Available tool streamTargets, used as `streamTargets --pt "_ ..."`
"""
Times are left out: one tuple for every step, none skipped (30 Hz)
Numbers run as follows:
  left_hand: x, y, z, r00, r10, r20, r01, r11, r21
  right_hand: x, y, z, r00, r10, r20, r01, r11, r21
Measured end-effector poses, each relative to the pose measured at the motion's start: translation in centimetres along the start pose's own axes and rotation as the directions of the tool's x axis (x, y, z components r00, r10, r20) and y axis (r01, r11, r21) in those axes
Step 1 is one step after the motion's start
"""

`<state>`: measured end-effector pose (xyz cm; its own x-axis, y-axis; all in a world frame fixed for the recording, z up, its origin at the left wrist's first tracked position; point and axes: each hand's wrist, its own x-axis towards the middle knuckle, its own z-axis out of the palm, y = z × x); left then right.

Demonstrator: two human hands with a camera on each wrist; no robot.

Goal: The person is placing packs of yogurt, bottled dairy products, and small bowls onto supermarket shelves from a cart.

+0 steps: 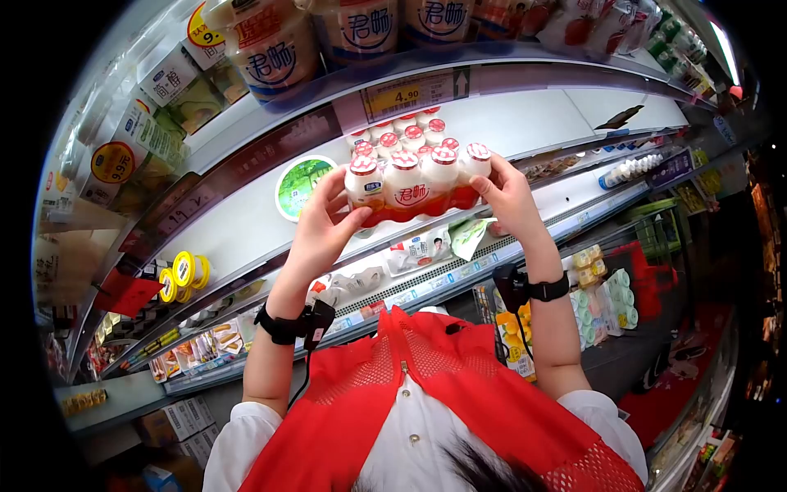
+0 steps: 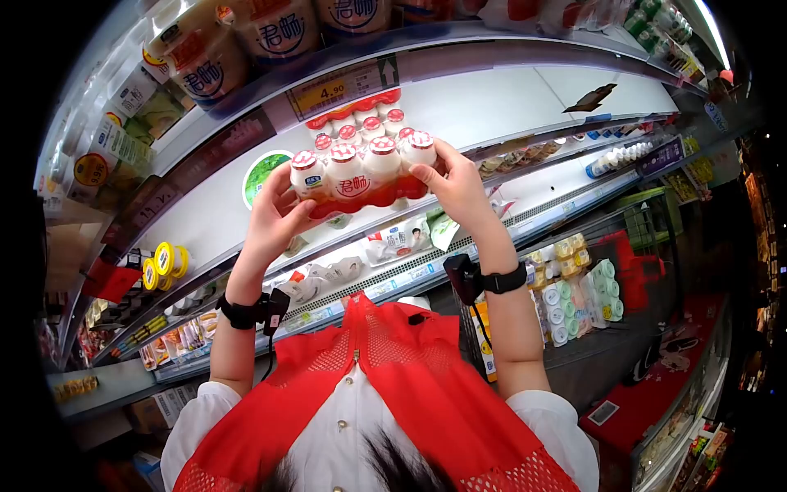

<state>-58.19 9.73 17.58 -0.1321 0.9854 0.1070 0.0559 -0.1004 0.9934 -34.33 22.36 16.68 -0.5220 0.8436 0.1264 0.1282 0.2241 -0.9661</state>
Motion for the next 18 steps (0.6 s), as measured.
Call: streamTargets --pt "0.5 0.4 0.2 0.998 -0.005 -0.063 0.005 1.000 -0.008 1.3 -0.1 -0.4 0.999 -0.030 0.019 0.030 0.999 0.011" --pt "1.5 -0.1 -0.1 0.994 0.066 -0.089 -0.059 0.995 0.078 2.9 0.2 -0.7 0.999 -0.030 0.027 0.030 0.999 0.019" --pt "2.6 -0.6 -0.4 0.985 0.137 -0.109 -0.118 0.979 0.165 4.5 0.6 -0.9 0.991 -0.127 0.041 0.127 0.992 -0.003" --pt "3.4 -0.8 -0.2 0.977 0.145 -0.154 -0.113 0.973 0.199 5.6 0.9 -1.1 0.974 -0.219 0.061 0.221 0.975 -0.023" --pt "4.0 -1.1 -0.1 0.977 0.138 -0.165 -0.103 0.974 0.203 6.3 0.9 -1.3 0.974 -0.216 0.072 0.218 0.976 -0.015" --pt "4.4 -1.5 0.0 0.978 0.097 -0.185 -0.060 0.979 0.193 7.0 0.5 -1.6 0.971 -0.223 0.090 0.231 0.970 -0.082" --pt "4.8 -1.9 0.1 0.978 0.056 -0.202 -0.019 0.983 0.182 7.4 0.5 -1.9 0.967 -0.230 0.106 0.244 0.958 -0.148" --pt "5.0 -2.2 0.3 0.977 0.048 -0.207 -0.003 0.977 0.212 7.8 0.8 -2.2 0.966 -0.237 0.107 0.253 0.950 -0.182" --pt "5.2 -2.8 0.4 0.976 0.042 -0.215 0.005 0.976 0.216 8.2 1.4 -2.3 0.965 -0.235 0.114 0.252 0.952 -0.174" --pt "5.3 -3.6 0.6 0.969 0.068 -0.239 -0.008 0.970 0.241 8.6 2.1 -2.4 0.966 -0.229 0.117 0.246 0.954 -0.170" --pt "5.5 -4.1 0.8 0.961 0.093 -0.262 -0.021 0.963 0.267 9.0 2.6 -2.5 0.967 -0.222 0.120 0.240 0.956 -0.166" --pt "5.5 -3.3 1.2 0.959 0.095 -0.266 -0.004 0.947 0.322 9.3 2.8 -2.4 0.968 -0.226 0.106 0.241 0.957 -0.161" --pt "5.5 -3.3 1.5 0.959 0.087 -0.270 0.005 0.947 0.323 9.3 2.9 -2.4 0.969 -0.221 0.110 0.236 0.959 -0.156" --pt "5.5 -3.4 1.5 0.955 0.054 -0.291 0.036 0.955 0.294 9.3 2.9 -2.4 0.967 -0.232 0.106 0.246 0.956 -0.158" --pt "5.4 -3.5 1.6 0.950 0.020 -0.312 0.066 0.962 0.264 9.3 2.9 -2.5 0.965 -0.242 0.103 0.257 0.953 -0.161" --pt "5.4 -3.5 1.6 0.951 0.034 -0.309 0.049 0.965 0.257 9.6 3.2 -2.6 0.956 -0.270 0.113 0.287 0.942 -0.172" --pt "5.4 -3.6 1.7 0.950 0.044 -0.310 0.041 0.964 0.264 9.6 3.3 -2.6 0.958 -0.264 0.112 0.280 0.945 -0.168" --pt "5.5 -3.5 1.8 0.950 0.049 -0.309 0.039 0.961 0.273 9.6 3.1 -2.7 0.958 -0.264 0.113 0.280 0.946 -0.165"
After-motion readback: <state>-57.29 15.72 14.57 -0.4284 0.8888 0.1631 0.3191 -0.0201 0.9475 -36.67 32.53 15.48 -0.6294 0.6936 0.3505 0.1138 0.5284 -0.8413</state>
